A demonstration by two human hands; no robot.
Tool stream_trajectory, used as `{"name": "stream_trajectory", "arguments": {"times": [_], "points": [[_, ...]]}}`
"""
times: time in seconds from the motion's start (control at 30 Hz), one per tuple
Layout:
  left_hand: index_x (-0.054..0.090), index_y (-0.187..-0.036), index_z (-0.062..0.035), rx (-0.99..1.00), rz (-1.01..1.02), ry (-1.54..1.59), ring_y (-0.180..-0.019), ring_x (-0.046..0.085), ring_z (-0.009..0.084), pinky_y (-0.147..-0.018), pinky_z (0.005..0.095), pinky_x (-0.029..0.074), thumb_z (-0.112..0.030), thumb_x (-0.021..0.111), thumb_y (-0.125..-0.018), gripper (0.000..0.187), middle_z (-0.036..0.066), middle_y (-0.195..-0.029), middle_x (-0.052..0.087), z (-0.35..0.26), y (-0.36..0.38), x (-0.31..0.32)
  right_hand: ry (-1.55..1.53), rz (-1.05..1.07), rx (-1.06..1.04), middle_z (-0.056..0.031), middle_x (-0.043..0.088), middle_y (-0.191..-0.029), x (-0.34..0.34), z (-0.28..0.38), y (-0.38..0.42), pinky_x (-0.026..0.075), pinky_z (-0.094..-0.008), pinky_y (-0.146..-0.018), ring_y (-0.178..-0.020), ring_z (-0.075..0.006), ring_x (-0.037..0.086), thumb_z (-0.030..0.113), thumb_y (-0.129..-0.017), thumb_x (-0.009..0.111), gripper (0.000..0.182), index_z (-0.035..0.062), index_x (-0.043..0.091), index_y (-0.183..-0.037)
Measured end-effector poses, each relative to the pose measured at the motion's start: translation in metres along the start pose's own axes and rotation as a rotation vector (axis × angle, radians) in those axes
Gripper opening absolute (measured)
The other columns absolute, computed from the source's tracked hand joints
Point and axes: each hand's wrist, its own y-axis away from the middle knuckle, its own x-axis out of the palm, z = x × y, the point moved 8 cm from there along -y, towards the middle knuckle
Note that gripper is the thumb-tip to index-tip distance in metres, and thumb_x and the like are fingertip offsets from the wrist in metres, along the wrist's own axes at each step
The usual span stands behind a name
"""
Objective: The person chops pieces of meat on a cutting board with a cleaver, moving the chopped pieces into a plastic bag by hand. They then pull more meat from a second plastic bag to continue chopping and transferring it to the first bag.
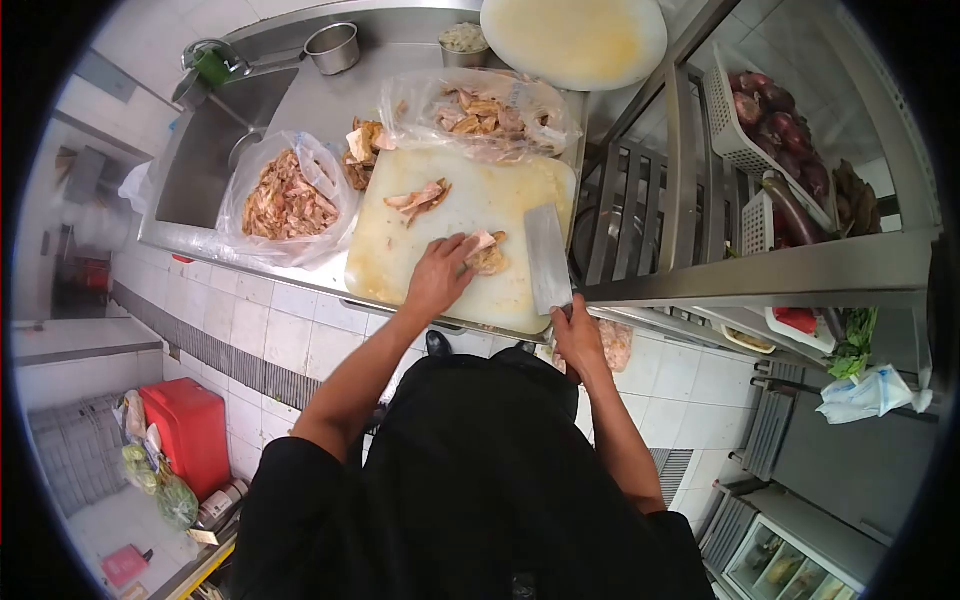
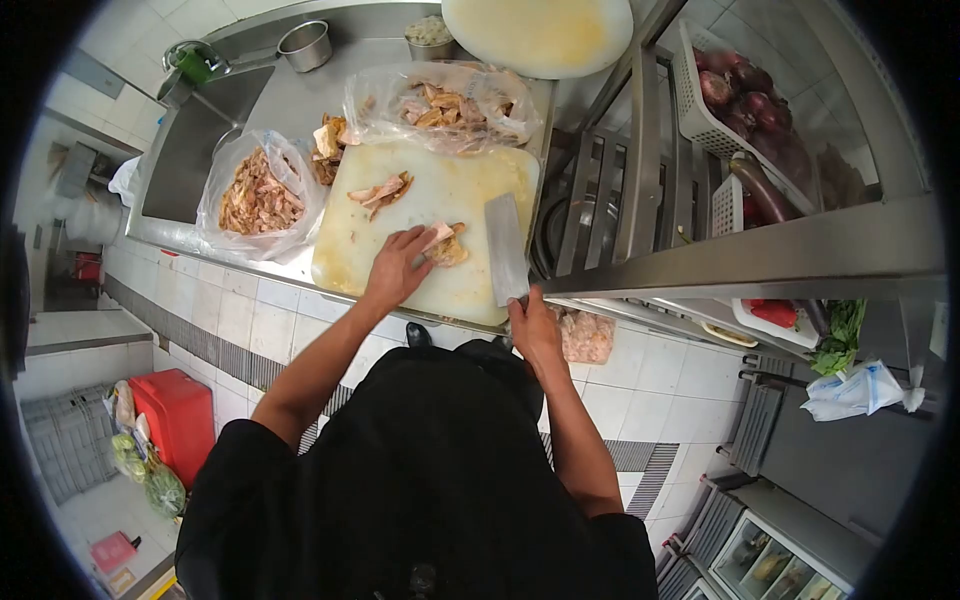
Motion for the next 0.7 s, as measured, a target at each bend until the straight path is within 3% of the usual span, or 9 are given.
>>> {"name": "stream_trajectory", "arguments": {"times": [0.17,0.23,0.33,0.37,0.4,0.43,0.57,0.63,0.7], "points": [[0.065,-0.134,-0.0097,-0.018,0.007,0.106,-0.122,0.057,0.0383,-0.105,0.0475,0.049,-0.020,0.076,-0.086,0.051,0.018,-0.137,0.062,-0.008,0.012,0.008,0.055,-0.010,-0.032,-0.0298,0.071,-0.105,-0.001,0.017,0.006,0.049,-0.0572,-0.090,-0.102,-0.0523,0.066,0.032,-0.103,0.057,0.037,-0.0002,0.051,-0.119],[0.064,-0.135,-0.0096,0.109,-0.072,-0.061,-0.122,0.057,0.0395,-0.107,0.0498,0.046,-0.022,0.075,-0.086,0.051,0.020,-0.135,0.062,-0.017,0.002,-0.006,0.084,-0.004,-0.020,-0.0302,0.070,-0.104,-0.002,0.025,0.007,0.049,-0.0580,-0.090,-0.103,-0.0526,0.066,0.031,-0.102,0.057,0.037,-0.0007,0.051,-0.119],[0.069,-0.128,-0.0111,-0.181,-0.325,-0.390,-0.119,0.059,0.0395,-0.105,0.0512,0.045,-0.020,0.073,-0.087,0.042,0.020,-0.128,0.065,0.027,-0.034,-0.055,0.086,-0.015,-0.043,-0.0310,0.070,-0.106,-0.004,0.024,0.007,0.048,-0.0582,-0.090,-0.104,-0.0527,0.065,0.031,-0.102,0.057,0.037,-0.0013,0.051,-0.120],[0.071,-0.126,-0.0113,-0.221,-0.196,-0.362,-0.118,0.060,0.0394,-0.104,0.0507,0.046,-0.018,0.072,-0.087,0.040,0.020,-0.127,0.067,0.056,-0.051,-0.051,0.089,-0.015,-0.042,-0.0310,0.070,-0.106,-0.002,0.017,0.005,0.048,-0.0582,-0.090,-0.104,-0.0527,0.065,0.031,-0.102,0.057,0.037,-0.0013,0.051,-0.120],[0.073,-0.124,-0.0116,-0.260,-0.070,-0.335,-0.118,0.061,0.0392,-0.104,0.0503,0.047,-0.017,0.071,-0.086,0.038,0.019,-0.125,0.068,0.081,-0.065,-0.042,0.115,-0.061,-0.105,-0.0279,0.070,-0.096,-0.001,0.013,0.001,0.052,-0.0529,-0.078,-0.084,-0.0444,0.068,0.031,-0.102,0.057,0.037,-0.0013,0.051,-0.119],[0.073,-0.124,-0.0116,-0.260,-0.073,-0.336,-0.118,0.061,0.0392,-0.104,0.0503,0.047,-0.017,0.071,-0.086,0.038,0.019,-0.125,0.068,0.084,-0.076,-0.039,0.139,-0.108,-0.169,-0.0247,0.070,-0.087,-0.001,0.014,-0.002,0.055,-0.0477,-0.067,-0.065,-0.0361,0.071,0.031,-0.102,0.057,0.036,-0.0012,0.051,-0.117],[0.075,-0.120,-0.0108,-0.229,0.029,-0.066,-0.117,0.062,0.0402,-0.103,0.0476,0.050,-0.013,0.068,-0.087,0.034,0.016,-0.125,0.070,0.070,-0.129,0.006,0.133,-0.134,-0.161,-0.0237,0.070,-0.088,-0.002,0.009,-0.003,0.055,-0.0475,-0.068,-0.067,-0.0360,0.071,0.031,-0.102,0.058,0.036,-0.0009,0.051,-0.118],[0.074,-0.121,-0.0104,-0.159,0.064,0.026,-0.117,0.062,0.0406,-0.103,0.0465,0.051,-0.012,0.067,-0.088,0.034,0.015,-0.128,0.069,0.040,-0.144,0.021,0.104,-0.082,-0.101,-0.0307,0.070,-0.107,-0.007,0.022,0.005,0.049,-0.0567,-0.090,-0.105,-0.0524,0.065,0.031,-0.102,0.057,0.038,-0.0013,0.052,-0.122],[0.071,-0.127,-0.0113,-0.057,-0.134,-0.072,-0.118,0.061,0.0415,-0.104,0.0469,0.051,-0.014,0.066,-0.088,0.039,0.015,-0.136,0.064,0.001,-0.152,-0.007,0.061,-0.065,-0.065,-0.0310,0.070,-0.107,-0.008,0.021,0.007,0.049,-0.0567,-0.090,-0.105,-0.0525,0.065,0.032,-0.102,0.057,0.039,-0.0006,0.052,-0.123]]}}
